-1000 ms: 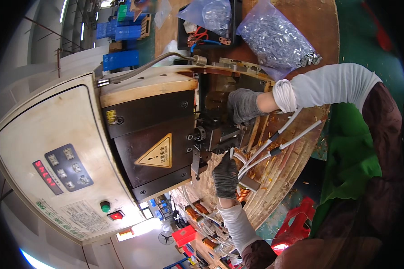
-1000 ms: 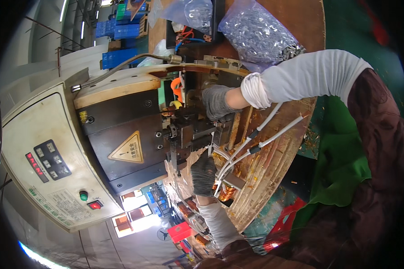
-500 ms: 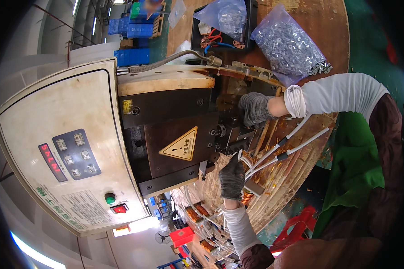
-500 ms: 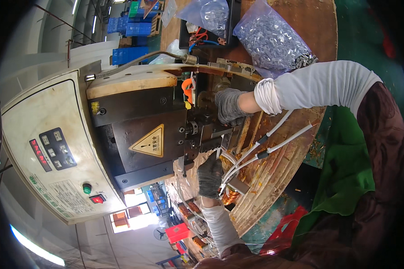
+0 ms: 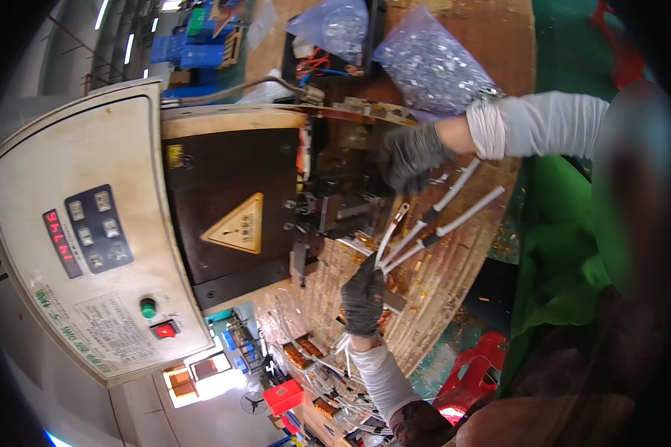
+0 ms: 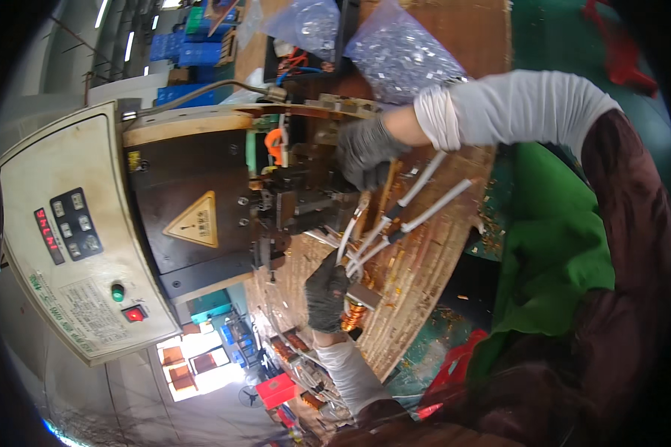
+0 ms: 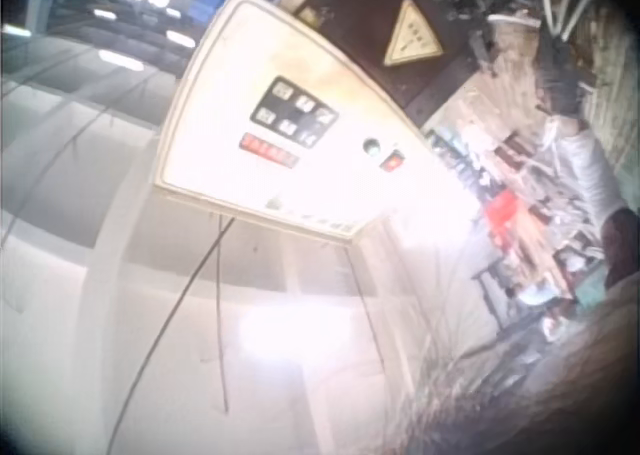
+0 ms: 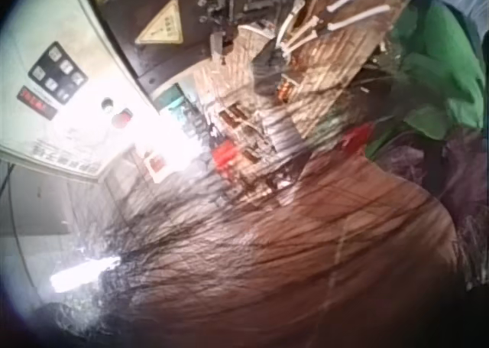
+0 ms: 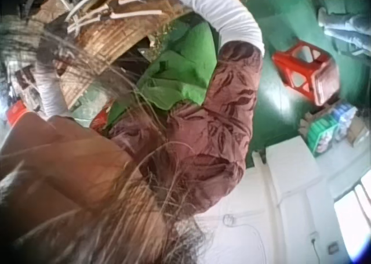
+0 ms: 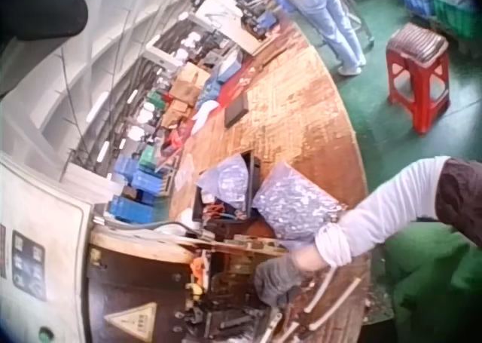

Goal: Crimping metal terminals onto the ends of electrical wires using a terminal crimping machine.

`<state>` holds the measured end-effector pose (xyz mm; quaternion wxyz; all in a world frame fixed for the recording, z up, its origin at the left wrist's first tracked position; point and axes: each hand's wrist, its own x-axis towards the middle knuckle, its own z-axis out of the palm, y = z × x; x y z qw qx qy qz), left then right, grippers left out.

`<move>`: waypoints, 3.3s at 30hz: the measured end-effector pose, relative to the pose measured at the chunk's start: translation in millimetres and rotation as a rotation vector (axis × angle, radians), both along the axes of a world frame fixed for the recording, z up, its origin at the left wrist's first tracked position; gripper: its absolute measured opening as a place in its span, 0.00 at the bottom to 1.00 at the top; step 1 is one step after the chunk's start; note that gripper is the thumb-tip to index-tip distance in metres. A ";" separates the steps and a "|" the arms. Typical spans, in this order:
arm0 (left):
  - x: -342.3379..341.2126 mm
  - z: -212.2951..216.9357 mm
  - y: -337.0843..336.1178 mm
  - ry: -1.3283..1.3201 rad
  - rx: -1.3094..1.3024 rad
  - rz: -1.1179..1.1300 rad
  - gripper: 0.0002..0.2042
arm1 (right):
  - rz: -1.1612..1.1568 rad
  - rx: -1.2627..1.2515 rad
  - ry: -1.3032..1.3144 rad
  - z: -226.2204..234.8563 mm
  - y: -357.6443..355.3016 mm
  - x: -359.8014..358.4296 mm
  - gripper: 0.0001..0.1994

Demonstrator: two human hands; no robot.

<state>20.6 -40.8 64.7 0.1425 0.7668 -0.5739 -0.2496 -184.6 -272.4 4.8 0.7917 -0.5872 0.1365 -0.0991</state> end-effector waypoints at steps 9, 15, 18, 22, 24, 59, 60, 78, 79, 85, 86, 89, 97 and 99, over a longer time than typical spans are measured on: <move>-28.9 0.2 51.1 -0.056 -0.253 -0.362 0.13 | -0.262 -0.081 0.262 2.2 -9.6 -99.5 0.09; -37.1 -15.8 46.0 -0.183 -0.293 -0.382 0.14 | -0.113 -0.285 0.202 -18.3 33.8 -115.9 0.09; -38.2 -18.5 46.3 -0.165 -0.305 -0.368 0.13 | -0.008 -0.526 0.102 -26.4 60.1 -103.1 0.12; -41.8 -18.2 44.9 -0.146 -0.321 -0.350 0.13 | -0.058 -0.797 -0.136 -35.2 96.6 -74.8 0.12; -41.1 -19.8 45.7 -0.172 -0.340 -0.347 0.13 | -0.118 -0.915 -0.254 -43.6 111.6 -61.2 0.12; 169.7 -40.0 115.6 -0.470 0.368 -0.037 0.48 | -0.279 -1.020 0.116 -69.8 183.5 -66.6 0.06; 169.1 -35.5 119.9 -0.483 0.391 -0.037 0.48 | -0.283 -1.021 0.119 -71.5 186.4 -63.0 0.06; 193.8 -11.0 188.8 -0.546 0.643 0.089 0.40 | -0.198 -0.848 -0.093 -67.3 197.8 -1.0 0.09; 217.6 -8.5 201.1 -0.465 0.427 -0.031 0.38 | -0.188 -0.850 -0.115 -62.4 198.1 -0.1 0.09; 96.5 13.2 99.6 0.033 -0.291 -0.129 0.15 | -0.190 -0.913 -0.001 -60.9 199.1 -34.0 0.08; 53.9 24.3 84.8 0.140 -0.328 -0.189 0.12 | -0.185 -0.948 0.022 -63.4 198.5 -44.2 0.08; 5.6 0.4 74.2 0.160 -0.403 -0.417 0.12 | -0.168 -0.960 0.005 -67.4 188.7 -44.5 0.07; -46.0 -92.9 -25.1 -0.518 -0.318 -0.249 0.15 | -0.635 -1.267 0.141 -37.4 131.3 -38.3 0.08; -48.6 -107.1 -35.4 -0.426 -0.285 -0.325 0.14 | -0.539 -1.149 0.140 -46.3 107.5 -36.3 0.10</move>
